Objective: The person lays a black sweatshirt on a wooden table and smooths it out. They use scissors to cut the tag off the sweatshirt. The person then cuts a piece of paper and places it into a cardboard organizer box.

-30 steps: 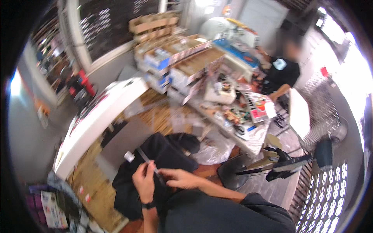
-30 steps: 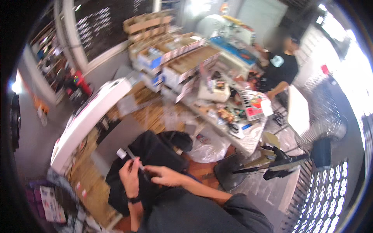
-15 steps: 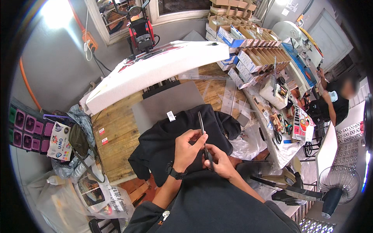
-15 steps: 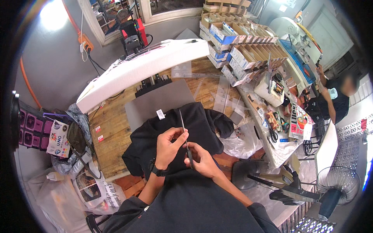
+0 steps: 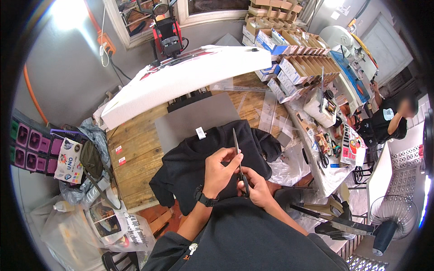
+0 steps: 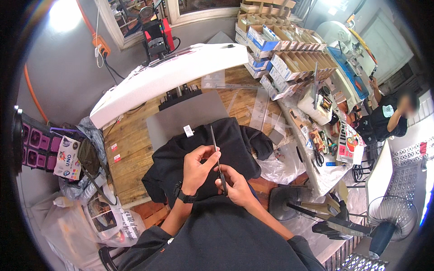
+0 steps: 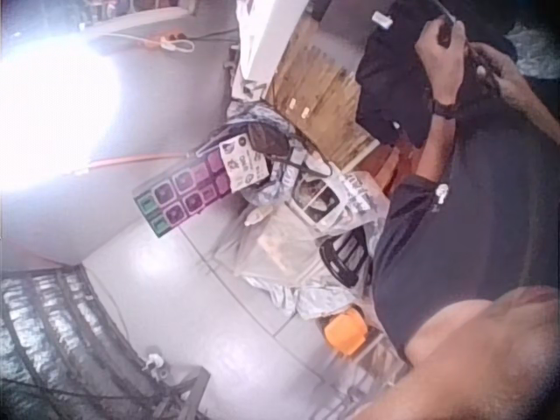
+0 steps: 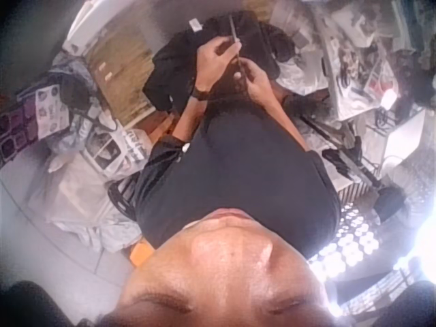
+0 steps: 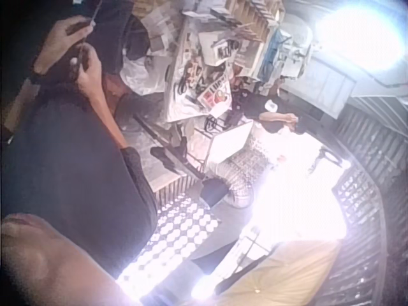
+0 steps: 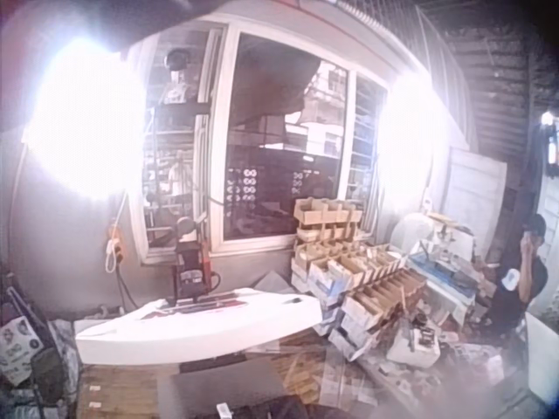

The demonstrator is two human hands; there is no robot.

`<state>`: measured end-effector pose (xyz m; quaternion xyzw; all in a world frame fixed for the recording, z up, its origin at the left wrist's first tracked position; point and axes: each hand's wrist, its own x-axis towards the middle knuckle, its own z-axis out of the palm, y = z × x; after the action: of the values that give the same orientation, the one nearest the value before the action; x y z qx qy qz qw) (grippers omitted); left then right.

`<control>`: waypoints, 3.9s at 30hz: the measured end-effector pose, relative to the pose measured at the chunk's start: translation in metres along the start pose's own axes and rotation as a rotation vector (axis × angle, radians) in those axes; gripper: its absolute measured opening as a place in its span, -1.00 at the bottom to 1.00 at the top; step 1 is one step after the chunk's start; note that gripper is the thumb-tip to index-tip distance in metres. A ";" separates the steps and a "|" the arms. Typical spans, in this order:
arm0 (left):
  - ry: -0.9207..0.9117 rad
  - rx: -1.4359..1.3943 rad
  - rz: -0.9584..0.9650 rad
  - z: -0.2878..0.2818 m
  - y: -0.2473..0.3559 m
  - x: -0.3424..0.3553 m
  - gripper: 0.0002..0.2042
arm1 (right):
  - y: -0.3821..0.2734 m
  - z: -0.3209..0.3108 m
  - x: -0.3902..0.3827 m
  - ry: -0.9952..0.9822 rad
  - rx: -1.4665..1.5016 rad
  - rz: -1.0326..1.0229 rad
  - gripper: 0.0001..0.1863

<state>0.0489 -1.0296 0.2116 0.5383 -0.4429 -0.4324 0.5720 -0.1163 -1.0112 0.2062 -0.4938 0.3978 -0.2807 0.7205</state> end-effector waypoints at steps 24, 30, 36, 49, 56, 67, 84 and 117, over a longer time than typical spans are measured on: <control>0.001 -0.020 -0.023 0.005 -0.005 0.000 -0.79 | -0.005 -0.003 -0.001 0.026 -0.011 0.023 -0.55; 0.004 -0.020 -0.021 0.010 -0.010 0.001 -0.79 | 0.001 -0.010 -0.001 0.035 -0.022 0.012 -0.56; 0.006 -0.016 -0.059 0.012 -0.014 0.002 -0.79 | -0.001 -0.014 0.002 0.027 -0.011 0.049 -0.58; -0.032 -0.018 -0.175 0.025 -0.015 0.011 -0.78 | 0.000 -0.030 0.010 0.018 -0.125 0.108 -0.64; -0.003 -0.072 -0.192 0.030 -0.024 0.019 -0.80 | 0.007 -0.038 0.019 -0.024 0.015 0.007 -0.53; -0.014 -0.107 -0.185 0.031 -0.023 0.029 -0.79 | -0.001 -0.039 0.024 -0.035 0.043 -0.001 -0.51; 0.022 -0.120 -0.183 0.023 -0.024 0.025 -0.80 | 0.005 -0.033 0.027 -0.062 0.043 0.000 -0.54; 0.029 -0.213 -0.220 0.000 -0.013 0.021 -0.86 | -0.006 -0.034 0.016 -0.264 -0.083 -0.040 -0.24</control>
<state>0.0536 -1.0507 0.1997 0.5262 -0.3245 -0.5290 0.5813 -0.1371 -1.0431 0.2005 -0.5635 0.3011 -0.2110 0.7398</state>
